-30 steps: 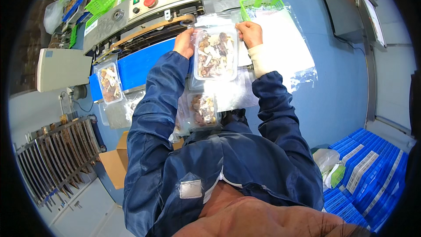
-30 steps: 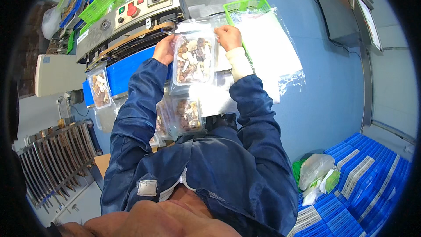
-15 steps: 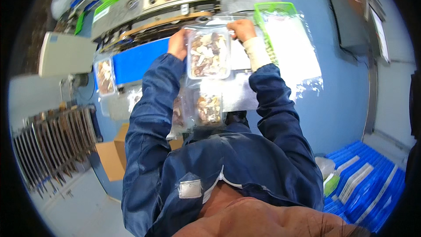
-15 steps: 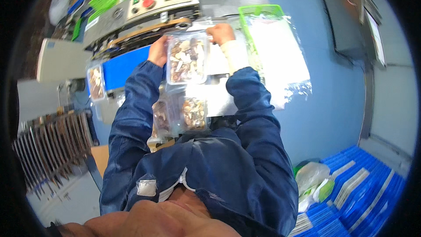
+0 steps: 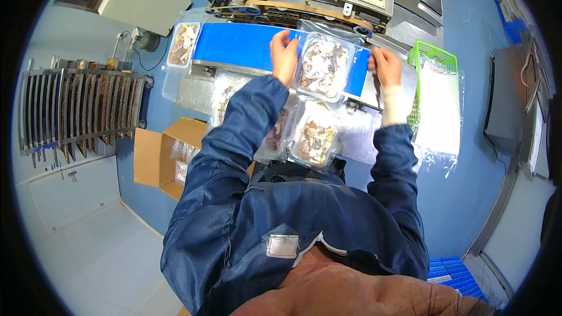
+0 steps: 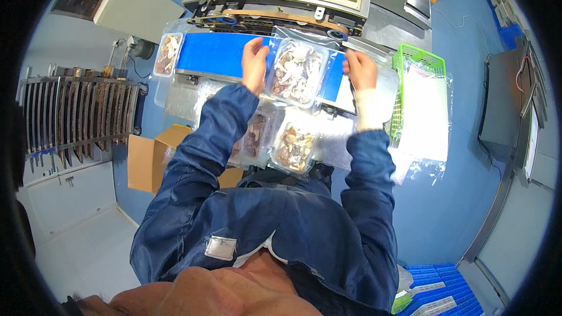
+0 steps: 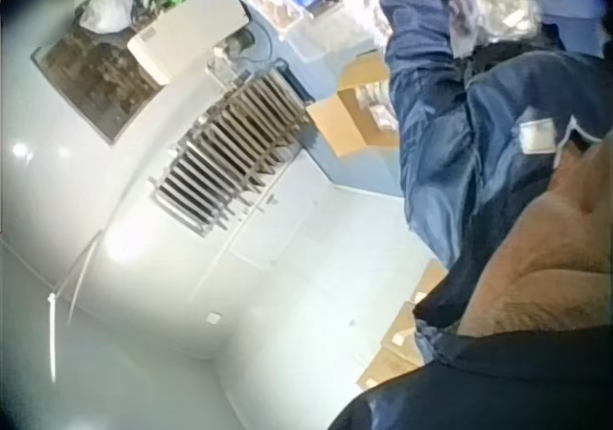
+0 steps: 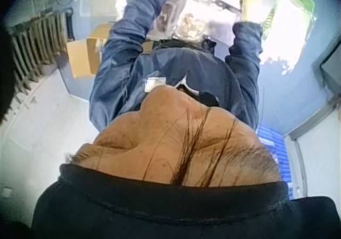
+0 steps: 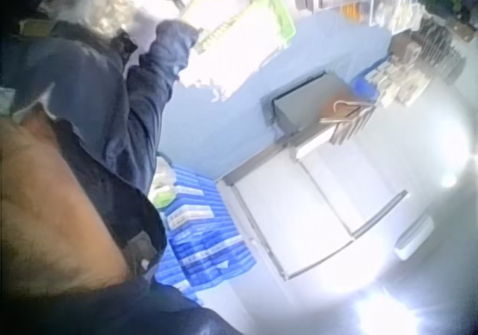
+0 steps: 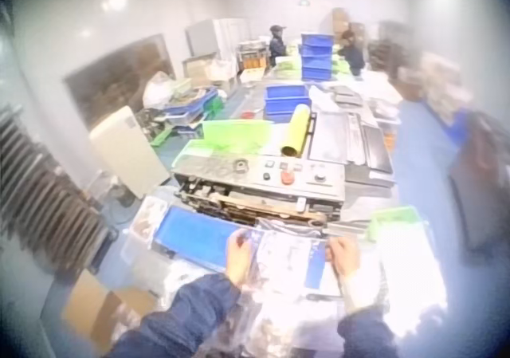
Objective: The person repeatedly picks up clear plastic bags containing mixed dried food items, places them on a conveyor belt, and then collects them from the other side. They stack the processed bags on the table and periodically transfer stacks into a cardboard box.
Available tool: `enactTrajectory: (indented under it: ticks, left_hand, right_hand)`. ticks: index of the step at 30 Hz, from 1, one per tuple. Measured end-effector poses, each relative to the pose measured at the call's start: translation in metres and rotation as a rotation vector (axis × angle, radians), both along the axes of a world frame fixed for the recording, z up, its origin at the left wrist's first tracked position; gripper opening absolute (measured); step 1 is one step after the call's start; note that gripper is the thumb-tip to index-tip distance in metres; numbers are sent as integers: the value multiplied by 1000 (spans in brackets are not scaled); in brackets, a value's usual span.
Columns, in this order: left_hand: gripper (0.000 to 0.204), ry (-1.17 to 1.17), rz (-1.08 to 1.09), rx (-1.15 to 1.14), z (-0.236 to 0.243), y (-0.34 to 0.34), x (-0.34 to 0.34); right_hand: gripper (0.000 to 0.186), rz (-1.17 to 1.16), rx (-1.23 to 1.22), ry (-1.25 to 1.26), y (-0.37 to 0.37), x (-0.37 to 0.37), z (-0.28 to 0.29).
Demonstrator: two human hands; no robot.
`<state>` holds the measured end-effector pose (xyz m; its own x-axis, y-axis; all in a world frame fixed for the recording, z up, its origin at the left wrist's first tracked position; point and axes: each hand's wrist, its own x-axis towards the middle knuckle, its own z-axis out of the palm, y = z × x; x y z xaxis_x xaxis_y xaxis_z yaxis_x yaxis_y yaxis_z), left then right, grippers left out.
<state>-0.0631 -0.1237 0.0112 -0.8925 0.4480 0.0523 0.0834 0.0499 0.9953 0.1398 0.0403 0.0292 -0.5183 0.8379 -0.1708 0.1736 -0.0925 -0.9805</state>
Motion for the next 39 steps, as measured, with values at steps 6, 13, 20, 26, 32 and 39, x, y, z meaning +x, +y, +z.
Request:
enactTrajectory:
  ticks: [6, 13, 20, 26, 32, 39]
  left_hand:
    - [29, 272, -68, -59, 30, -131, 57]
    - [33, 149, -578, -436, -46, -188, 131]
    - [40, 317, -585, -536, -61, -155, 149]
    - [42, -292, -435, -254, -32, -124, 158]
    - [22, -720, -616, 4, 21, -41, 150]
    - [23, -808, -591, 105, 41, 34, 145]
  right_hand:
    - [24, 166, -212, -164, -76, 126, -23]
    - [40, 289, -92, -566, -150, 136, -144]
    - [17, 65, -499, 82, -167, 91, -158]
    - [10, 118, -320, 119, -154, 160, -60]
    - [17, -44, -119, 89, -99, 176, 12]
    - [24, -268, -52, 170, -43, 162, 4]
